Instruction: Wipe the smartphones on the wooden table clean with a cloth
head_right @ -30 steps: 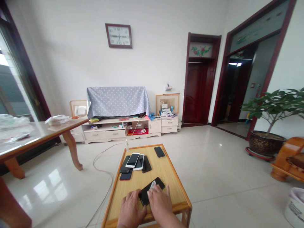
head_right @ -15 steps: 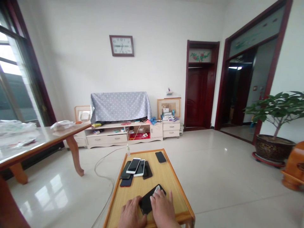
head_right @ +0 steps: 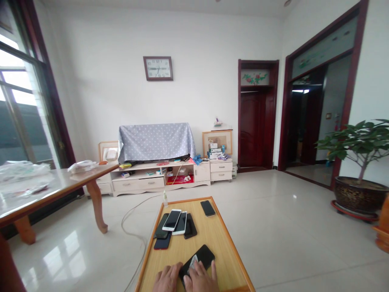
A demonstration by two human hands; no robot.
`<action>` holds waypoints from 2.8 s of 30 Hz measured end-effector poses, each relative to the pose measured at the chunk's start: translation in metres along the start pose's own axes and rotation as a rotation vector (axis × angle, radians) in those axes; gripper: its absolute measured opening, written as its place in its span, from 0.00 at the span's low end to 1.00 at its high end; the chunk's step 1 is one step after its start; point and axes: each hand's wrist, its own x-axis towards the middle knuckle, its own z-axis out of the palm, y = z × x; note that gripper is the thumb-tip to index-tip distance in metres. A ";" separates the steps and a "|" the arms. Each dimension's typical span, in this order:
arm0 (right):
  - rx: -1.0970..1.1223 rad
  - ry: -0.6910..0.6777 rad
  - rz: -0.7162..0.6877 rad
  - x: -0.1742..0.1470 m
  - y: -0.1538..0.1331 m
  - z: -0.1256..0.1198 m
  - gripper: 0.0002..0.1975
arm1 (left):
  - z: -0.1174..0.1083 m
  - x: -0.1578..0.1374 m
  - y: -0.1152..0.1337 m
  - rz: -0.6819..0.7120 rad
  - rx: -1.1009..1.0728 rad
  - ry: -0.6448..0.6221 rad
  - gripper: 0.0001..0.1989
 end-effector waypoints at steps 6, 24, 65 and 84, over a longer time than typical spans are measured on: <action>0.049 -0.082 -0.098 0.005 0.002 -0.009 0.22 | 0.003 0.007 -0.001 -0.031 0.009 -0.017 0.36; -0.009 0.040 -0.013 0.019 -0.001 -0.032 0.27 | 0.022 0.009 -0.008 0.001 -0.014 0.114 0.46; -0.058 0.027 0.004 0.005 0.033 -0.023 0.27 | 0.031 0.007 -0.011 0.043 -0.027 0.212 0.40; 0.013 -0.134 -0.118 -0.027 0.010 -0.024 0.29 | 0.018 -0.006 0.001 0.039 -0.040 0.244 0.31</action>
